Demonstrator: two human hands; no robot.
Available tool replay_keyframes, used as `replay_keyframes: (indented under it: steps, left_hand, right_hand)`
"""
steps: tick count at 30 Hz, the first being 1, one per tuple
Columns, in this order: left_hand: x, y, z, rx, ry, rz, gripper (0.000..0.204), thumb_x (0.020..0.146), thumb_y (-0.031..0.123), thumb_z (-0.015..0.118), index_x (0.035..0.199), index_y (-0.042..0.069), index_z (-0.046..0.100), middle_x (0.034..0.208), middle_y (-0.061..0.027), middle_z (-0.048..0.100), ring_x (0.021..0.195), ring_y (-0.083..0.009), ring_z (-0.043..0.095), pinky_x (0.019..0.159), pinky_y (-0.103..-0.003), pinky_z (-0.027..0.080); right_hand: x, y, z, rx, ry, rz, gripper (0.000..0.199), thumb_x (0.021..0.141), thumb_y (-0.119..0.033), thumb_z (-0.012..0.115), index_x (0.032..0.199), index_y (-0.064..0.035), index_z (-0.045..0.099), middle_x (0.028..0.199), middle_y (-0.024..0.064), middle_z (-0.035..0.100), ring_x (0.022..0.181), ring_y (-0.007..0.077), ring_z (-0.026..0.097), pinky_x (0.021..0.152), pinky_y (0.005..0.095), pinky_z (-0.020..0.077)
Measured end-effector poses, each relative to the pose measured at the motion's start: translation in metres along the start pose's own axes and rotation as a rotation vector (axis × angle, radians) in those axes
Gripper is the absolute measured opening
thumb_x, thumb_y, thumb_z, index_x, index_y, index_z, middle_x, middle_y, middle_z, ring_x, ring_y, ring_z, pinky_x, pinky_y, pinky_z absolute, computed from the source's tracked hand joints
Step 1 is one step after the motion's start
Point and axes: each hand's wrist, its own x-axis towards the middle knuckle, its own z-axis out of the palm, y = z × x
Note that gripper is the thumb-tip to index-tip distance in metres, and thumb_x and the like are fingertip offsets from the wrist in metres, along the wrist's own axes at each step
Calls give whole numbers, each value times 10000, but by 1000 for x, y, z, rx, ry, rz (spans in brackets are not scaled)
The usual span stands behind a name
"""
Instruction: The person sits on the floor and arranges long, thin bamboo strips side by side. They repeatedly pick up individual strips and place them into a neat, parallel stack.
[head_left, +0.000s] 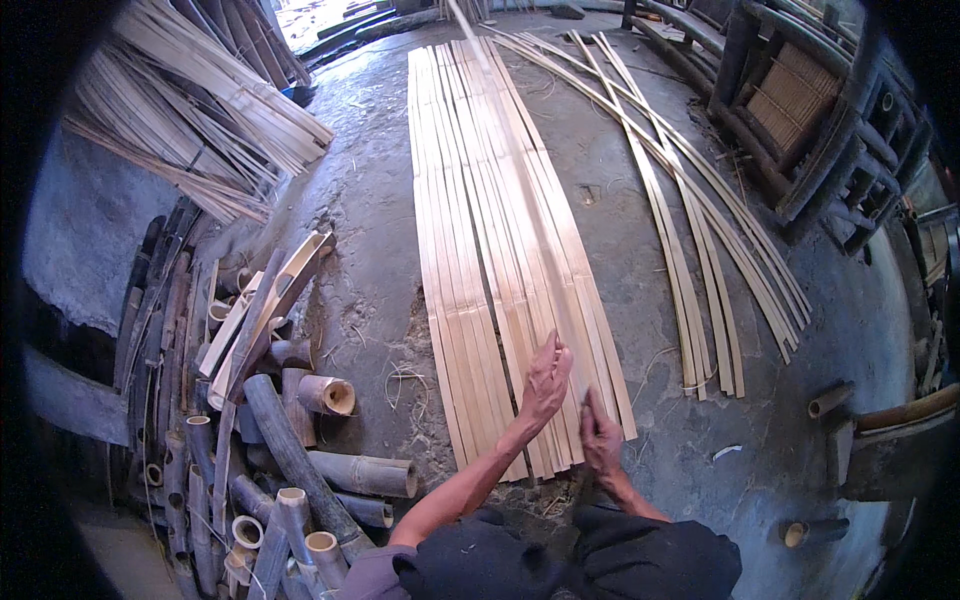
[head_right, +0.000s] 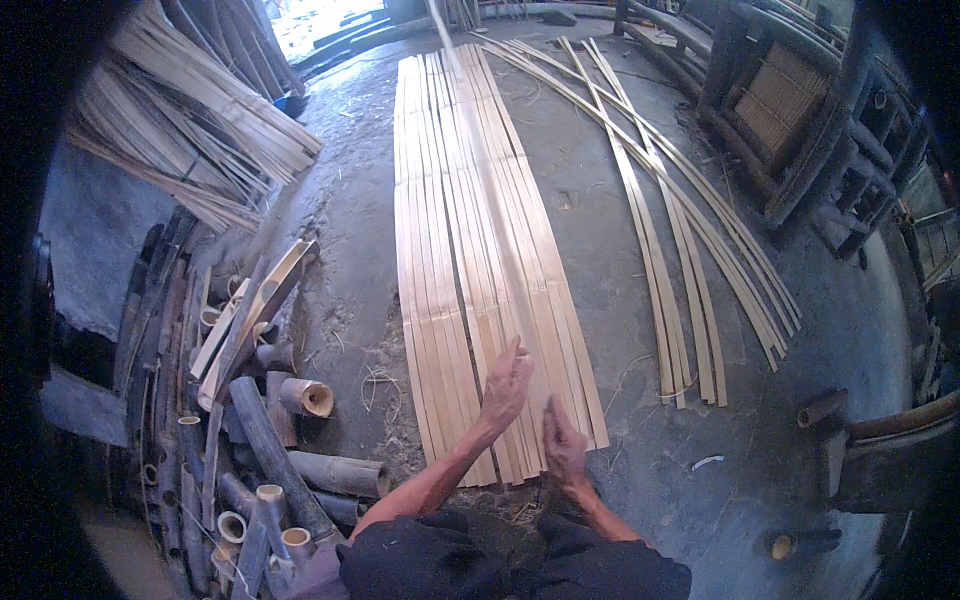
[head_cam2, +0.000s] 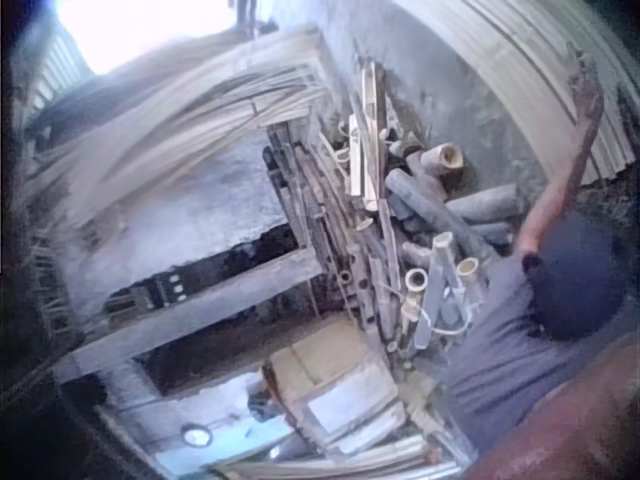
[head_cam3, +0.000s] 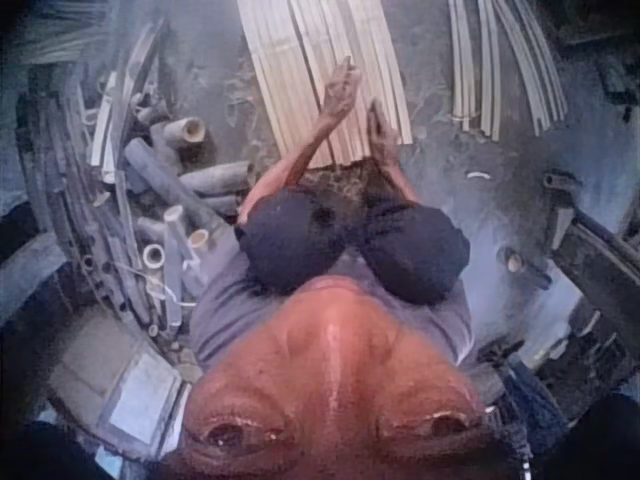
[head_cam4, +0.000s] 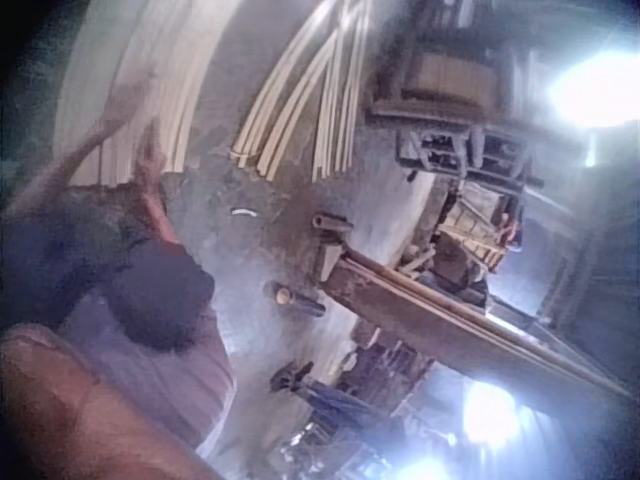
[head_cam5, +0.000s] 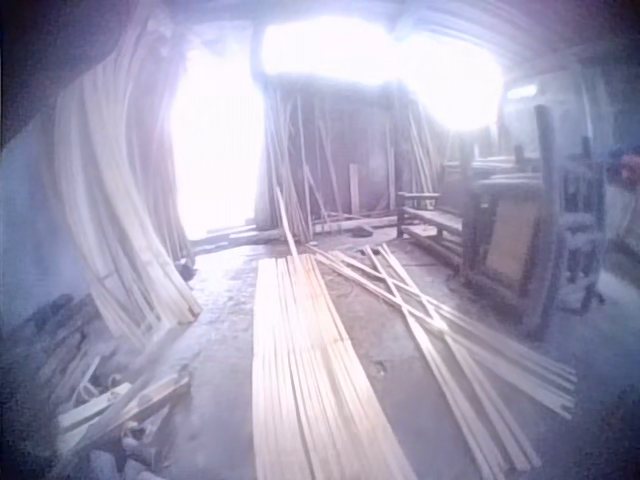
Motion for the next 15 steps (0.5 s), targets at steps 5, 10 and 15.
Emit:
replay_keyframes:
  steps: [5,10,15]
  left_hand:
    - [-35,-77,-6,747,-282,288,606,900,189,586,1416,-35,360,1315,-294,473,1192,-409,508,1006,-452,422]
    - [-63,-80,-4,959,-382,307,626,904,296,574,1444,54,370,1513,-182,313,1411,-322,289,1155,-471,204]
    - [-71,-84,-12,1029,-423,368,630,915,312,552,1466,81,349,1560,-128,255,1459,-275,199,1186,-450,105]
  right_hand:
    - [36,21,-45,-119,58,163,405,1001,-238,523,1374,-80,503,910,-52,634,723,64,470,633,240,444]
    - [59,62,-79,-250,64,206,405,1001,-265,516,1365,-86,510,971,10,679,691,69,442,611,253,429]
    - [65,75,-85,-243,40,211,409,998,-269,510,1354,-67,516,1204,185,644,718,83,533,651,280,475]
